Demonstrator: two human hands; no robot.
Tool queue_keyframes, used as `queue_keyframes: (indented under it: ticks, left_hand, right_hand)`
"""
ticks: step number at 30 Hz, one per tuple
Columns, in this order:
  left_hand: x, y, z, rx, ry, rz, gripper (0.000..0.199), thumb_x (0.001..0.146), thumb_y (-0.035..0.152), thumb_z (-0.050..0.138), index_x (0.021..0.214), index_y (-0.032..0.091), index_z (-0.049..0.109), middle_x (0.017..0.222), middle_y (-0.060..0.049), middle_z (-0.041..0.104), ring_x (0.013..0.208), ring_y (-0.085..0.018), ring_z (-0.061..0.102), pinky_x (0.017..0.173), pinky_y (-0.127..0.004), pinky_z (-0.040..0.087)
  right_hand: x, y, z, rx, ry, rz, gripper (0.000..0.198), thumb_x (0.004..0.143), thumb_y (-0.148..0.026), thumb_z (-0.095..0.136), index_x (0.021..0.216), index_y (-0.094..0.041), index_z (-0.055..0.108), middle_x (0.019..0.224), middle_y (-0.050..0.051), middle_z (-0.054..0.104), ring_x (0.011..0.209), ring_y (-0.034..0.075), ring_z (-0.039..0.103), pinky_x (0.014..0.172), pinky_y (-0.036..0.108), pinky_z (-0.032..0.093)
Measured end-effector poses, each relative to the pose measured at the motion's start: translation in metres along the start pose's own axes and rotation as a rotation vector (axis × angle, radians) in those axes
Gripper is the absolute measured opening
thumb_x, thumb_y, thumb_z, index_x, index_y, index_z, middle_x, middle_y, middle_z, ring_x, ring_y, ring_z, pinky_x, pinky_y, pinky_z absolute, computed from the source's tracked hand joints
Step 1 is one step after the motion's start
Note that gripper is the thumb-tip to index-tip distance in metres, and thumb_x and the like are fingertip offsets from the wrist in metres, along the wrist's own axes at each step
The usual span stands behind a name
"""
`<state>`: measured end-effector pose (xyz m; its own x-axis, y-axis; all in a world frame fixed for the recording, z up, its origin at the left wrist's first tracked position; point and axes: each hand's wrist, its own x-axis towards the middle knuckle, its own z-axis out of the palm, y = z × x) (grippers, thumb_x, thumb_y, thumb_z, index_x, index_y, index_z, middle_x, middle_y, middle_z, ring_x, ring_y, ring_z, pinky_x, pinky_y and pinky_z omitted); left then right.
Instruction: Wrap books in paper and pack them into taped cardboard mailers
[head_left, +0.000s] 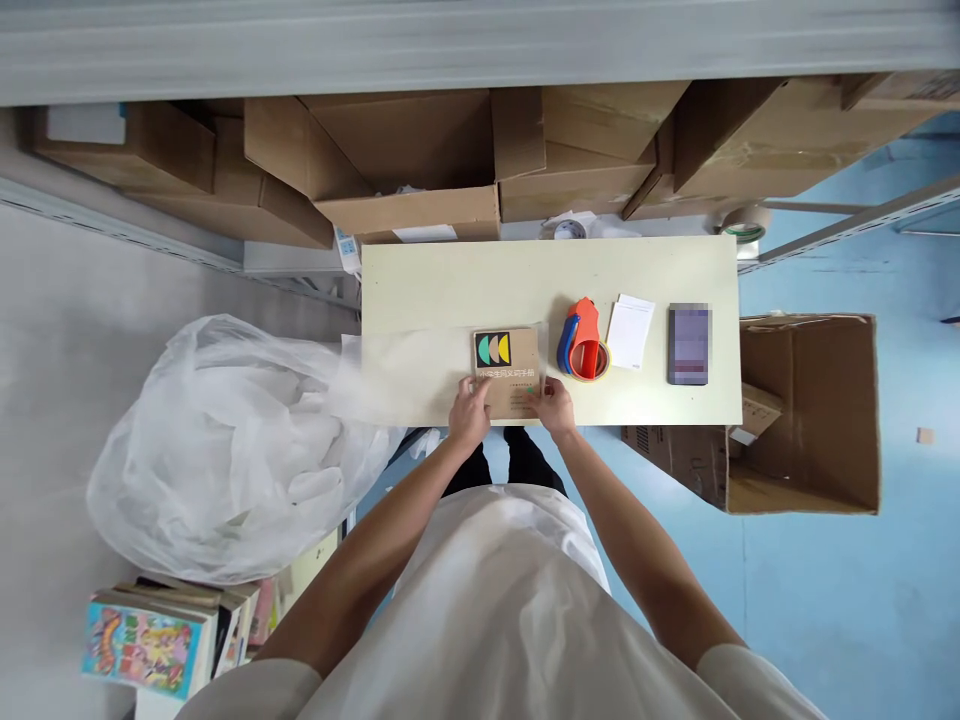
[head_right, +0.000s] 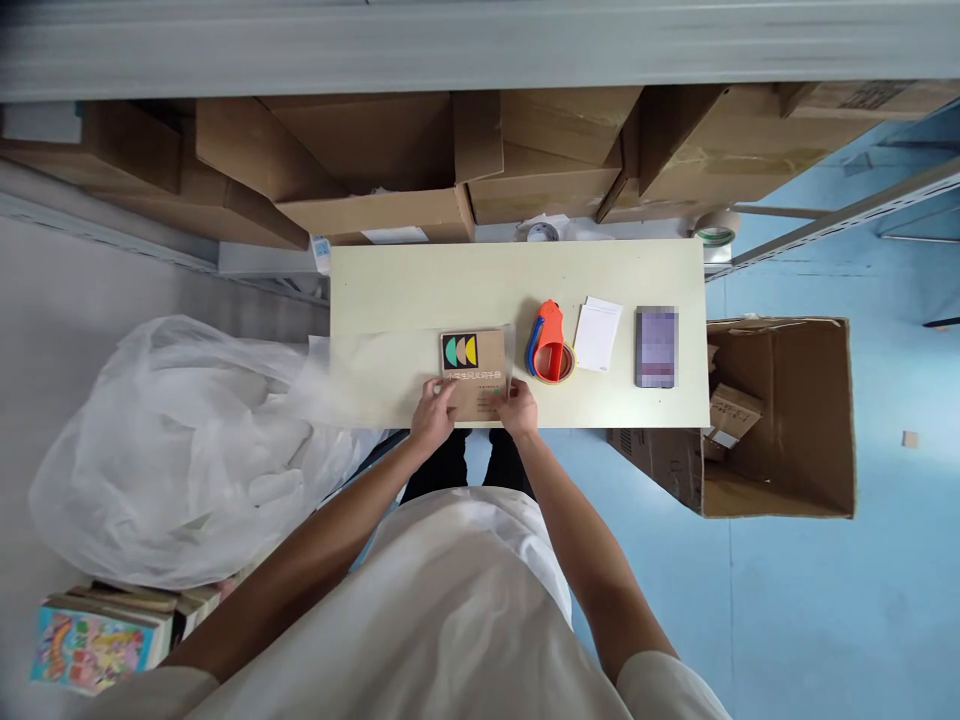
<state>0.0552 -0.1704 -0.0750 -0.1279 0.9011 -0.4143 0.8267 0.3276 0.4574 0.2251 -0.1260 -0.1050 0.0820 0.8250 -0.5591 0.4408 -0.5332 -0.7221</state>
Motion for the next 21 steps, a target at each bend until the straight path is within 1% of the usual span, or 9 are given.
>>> queue_keyframes:
  ticks: [2, 3, 6, 10, 13, 16, 17, 19, 21]
  left_hand:
    - [0.002, -0.005, 0.003, -0.065, 0.025, 0.003, 0.061, 0.075, 0.003, 0.051, 0.133, 0.022, 0.047, 0.129, -0.012, 0.041, 0.112, -0.027, 0.054, 0.091, -0.038, 0.051]
    - [0.002, -0.008, 0.005, -0.098, 0.038, 0.014, 0.061, 0.074, 0.002, 0.051, 0.132, 0.021, 0.048, 0.128, -0.012, 0.041, 0.114, -0.026, 0.053, 0.093, -0.038, 0.050]
    - [0.002, -0.020, 0.010, -0.183, 0.046, 0.067, 0.056, 0.075, 0.004, 0.050, 0.129, 0.019, 0.052, 0.130, -0.012, 0.041, 0.115, -0.024, 0.052, 0.097, -0.037, 0.048]
    - [0.007, -0.029, 0.015, -0.264, -0.007, 0.129, 0.049, 0.078, 0.009, 0.050, 0.126, 0.019, 0.055, 0.135, -0.011, 0.040, 0.109, -0.021, 0.056, 0.097, -0.038, 0.048]
    - [0.018, -0.018, 0.018, -0.282, -0.014, 0.206, 0.051, 0.075, 0.005, 0.048, 0.123, 0.019, 0.057, 0.136, -0.011, 0.043, 0.117, -0.023, 0.052, 0.101, -0.040, 0.045]
    - [0.028, 0.006, 0.017, -0.306, 0.000, 0.293, 0.050, 0.070, 0.003, 0.050, 0.116, 0.019, 0.062, 0.137, -0.011, 0.044, 0.127, -0.029, 0.041, 0.106, -0.047, 0.038]
    - [0.030, 0.015, 0.014, -0.352, 0.000, 0.315, 0.048, 0.069, 0.004, 0.051, 0.113, 0.019, 0.063, 0.135, -0.011, 0.046, 0.127, -0.029, 0.041, 0.106, -0.048, 0.037]
    - [0.029, 0.030, 0.004, -0.528, -0.032, 0.331, 0.044, 0.072, 0.008, 0.050, 0.113, 0.019, 0.063, 0.129, -0.010, 0.052, 0.122, -0.027, 0.047, 0.104, -0.045, 0.040]
    - [0.025, 0.037, -0.009, -0.756, -0.110, 0.297, 0.043, 0.078, 0.014, 0.047, 0.118, 0.019, 0.058, 0.123, -0.009, 0.057, 0.112, -0.023, 0.054, 0.099, -0.039, 0.044]
  right_hand:
    - [0.001, -0.008, -0.003, -0.018, 0.010, 0.012, 0.036, 0.055, -0.036, 0.067, 0.084, -0.022, 0.053, 0.077, 0.000, 0.057, 0.074, 0.019, 0.054, 0.069, 0.033, 0.046]
    - [0.001, -0.011, -0.004, -0.023, 0.015, 0.016, 0.032, 0.054, -0.036, 0.067, 0.079, -0.022, 0.051, 0.075, 0.000, 0.057, 0.072, 0.018, 0.053, 0.067, 0.032, 0.045]
    - [-0.007, -0.019, -0.007, 0.024, -0.015, 0.046, 0.027, 0.056, -0.035, 0.065, 0.071, -0.022, 0.047, 0.067, -0.003, 0.052, 0.064, 0.015, 0.049, 0.060, 0.028, 0.042]
    - [-0.024, -0.024, -0.011, 0.128, -0.018, 0.065, 0.029, 0.055, -0.033, 0.065, 0.067, -0.022, 0.041, 0.060, -0.008, 0.044, 0.057, 0.011, 0.042, 0.054, 0.025, 0.038]
    - [-0.035, -0.031, -0.019, 0.113, 0.037, 0.028, 0.028, 0.058, -0.033, 0.064, 0.070, -0.022, 0.041, 0.061, -0.008, 0.045, 0.057, 0.011, 0.042, 0.055, 0.025, 0.039]
    - [-0.044, -0.044, -0.028, 0.042, 0.116, -0.015, 0.027, 0.060, -0.035, 0.063, 0.073, -0.022, 0.043, 0.063, -0.006, 0.047, 0.058, 0.012, 0.043, 0.055, 0.025, 0.040]
    - [-0.047, -0.050, -0.030, 0.013, 0.136, -0.029, 0.027, 0.061, -0.036, 0.063, 0.074, -0.022, 0.044, 0.064, -0.006, 0.048, 0.059, 0.012, 0.044, 0.056, 0.026, 0.040]
    - [-0.052, -0.062, -0.029, -0.040, 0.141, -0.068, 0.028, 0.061, -0.036, 0.063, 0.076, -0.022, 0.045, 0.068, -0.004, 0.051, 0.062, 0.013, 0.046, 0.058, 0.027, 0.041]
    - [-0.056, -0.073, -0.022, -0.052, 0.091, -0.125, 0.030, 0.062, -0.037, 0.064, 0.080, -0.022, 0.046, 0.072, -0.003, 0.053, 0.065, 0.014, 0.048, 0.061, 0.028, 0.042]
